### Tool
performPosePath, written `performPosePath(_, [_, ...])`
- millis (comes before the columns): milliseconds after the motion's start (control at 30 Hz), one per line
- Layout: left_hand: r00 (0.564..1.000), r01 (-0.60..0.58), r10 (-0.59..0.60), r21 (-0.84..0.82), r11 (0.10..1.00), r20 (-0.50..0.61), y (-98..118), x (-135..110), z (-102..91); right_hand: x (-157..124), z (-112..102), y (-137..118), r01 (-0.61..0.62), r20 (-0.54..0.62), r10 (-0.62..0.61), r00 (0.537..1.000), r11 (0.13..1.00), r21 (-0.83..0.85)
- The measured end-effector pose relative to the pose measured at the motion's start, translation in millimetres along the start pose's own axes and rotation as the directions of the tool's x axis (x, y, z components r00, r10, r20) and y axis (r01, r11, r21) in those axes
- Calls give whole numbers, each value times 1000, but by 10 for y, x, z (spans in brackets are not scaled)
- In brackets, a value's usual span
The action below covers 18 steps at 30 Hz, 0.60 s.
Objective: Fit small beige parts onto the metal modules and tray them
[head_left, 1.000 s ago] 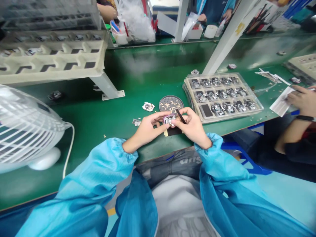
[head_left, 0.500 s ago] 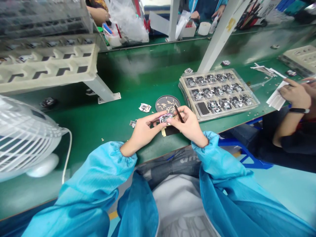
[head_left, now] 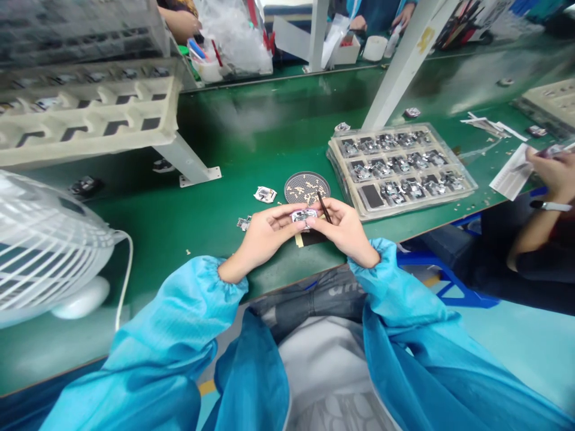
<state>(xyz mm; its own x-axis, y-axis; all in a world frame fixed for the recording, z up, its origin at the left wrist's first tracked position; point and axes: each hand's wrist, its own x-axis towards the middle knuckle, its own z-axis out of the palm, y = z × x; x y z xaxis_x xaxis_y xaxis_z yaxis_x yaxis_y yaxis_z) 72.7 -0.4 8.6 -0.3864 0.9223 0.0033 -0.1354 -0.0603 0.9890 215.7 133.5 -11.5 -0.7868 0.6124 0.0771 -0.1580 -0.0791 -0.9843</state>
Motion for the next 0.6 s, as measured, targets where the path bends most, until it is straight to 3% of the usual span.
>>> performPosePath(167, [1000, -21, 21, -3, 1000, -2, -24, -9, 9, -15, -2, 31, 4, -46, -7, 999, 998, -68])
performPosePath(367, [995, -86, 87, 37, 996, -39, -42, 2, -1, -18, 11, 52, -1, -5, 0, 1000, 992, -124])
performPosePath(600, [998, -25, 36, 179, 983, -56, -127, 28, -40, 0, 15, 61, -35, -62, 28, 998, 994, -107])
